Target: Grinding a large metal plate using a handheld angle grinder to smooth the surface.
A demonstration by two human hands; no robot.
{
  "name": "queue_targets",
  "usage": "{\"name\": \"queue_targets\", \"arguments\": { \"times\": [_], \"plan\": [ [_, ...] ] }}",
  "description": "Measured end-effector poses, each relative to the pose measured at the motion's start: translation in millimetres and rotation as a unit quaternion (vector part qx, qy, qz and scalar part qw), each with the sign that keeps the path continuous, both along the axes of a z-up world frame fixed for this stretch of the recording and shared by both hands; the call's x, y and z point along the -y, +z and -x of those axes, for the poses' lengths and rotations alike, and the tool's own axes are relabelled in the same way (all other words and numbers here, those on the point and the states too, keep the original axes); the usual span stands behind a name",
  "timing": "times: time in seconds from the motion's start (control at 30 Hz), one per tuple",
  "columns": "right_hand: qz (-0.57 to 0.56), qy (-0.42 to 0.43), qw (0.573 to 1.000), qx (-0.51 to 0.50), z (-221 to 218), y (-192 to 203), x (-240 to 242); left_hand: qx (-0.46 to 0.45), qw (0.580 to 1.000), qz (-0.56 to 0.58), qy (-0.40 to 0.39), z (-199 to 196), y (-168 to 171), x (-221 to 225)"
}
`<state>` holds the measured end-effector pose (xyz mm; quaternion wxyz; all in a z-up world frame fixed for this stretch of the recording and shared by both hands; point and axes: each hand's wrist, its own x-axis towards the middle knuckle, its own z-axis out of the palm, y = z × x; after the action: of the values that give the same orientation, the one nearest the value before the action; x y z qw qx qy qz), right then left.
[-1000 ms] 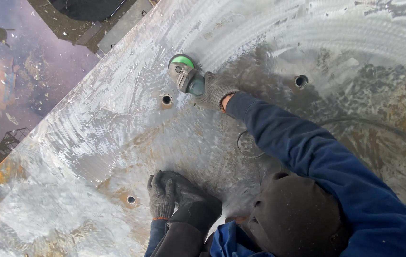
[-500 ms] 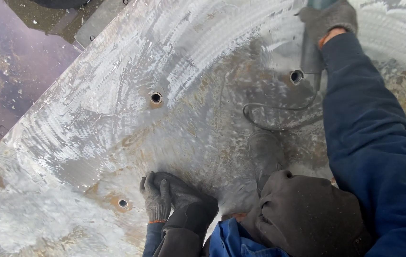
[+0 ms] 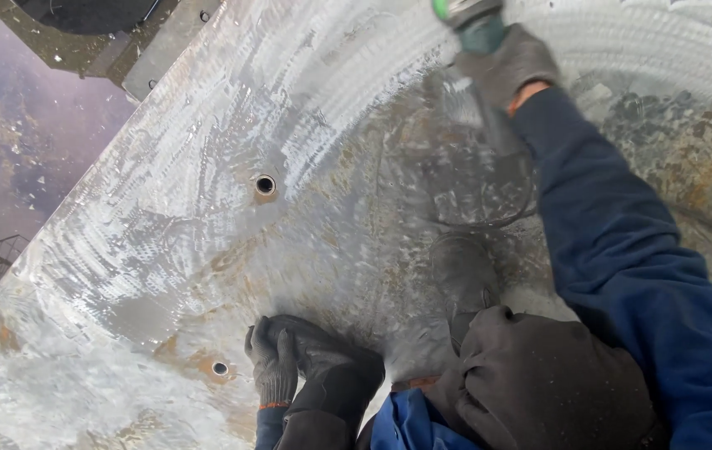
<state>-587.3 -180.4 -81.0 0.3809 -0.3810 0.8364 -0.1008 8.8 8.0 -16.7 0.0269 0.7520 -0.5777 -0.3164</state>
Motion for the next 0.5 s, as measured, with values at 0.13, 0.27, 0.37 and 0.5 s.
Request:
{"name": "queue_targets", "arguments": {
  "times": [0.13,0.27,0.37,0.5],
  "plan": [
    [0.143,-0.131,0.981,0.013,180,-142,-95,0.033,0.999,-0.020,0.014,2,1,-3],
    [0.148,-0.115,0.980,-0.070,136,-88,-58,0.026,0.999,-0.008,0.016,11,4,2],
    [0.017,-0.044,0.987,-0.152,18,-19,0,0.043,0.999,-0.011,-0.019,-6,-3,-5],
    [-0.055,0.087,0.995,-0.010,-92,40,39,0.039,0.998,0.001,-0.041,-13,-11,-6]
  ]
}}
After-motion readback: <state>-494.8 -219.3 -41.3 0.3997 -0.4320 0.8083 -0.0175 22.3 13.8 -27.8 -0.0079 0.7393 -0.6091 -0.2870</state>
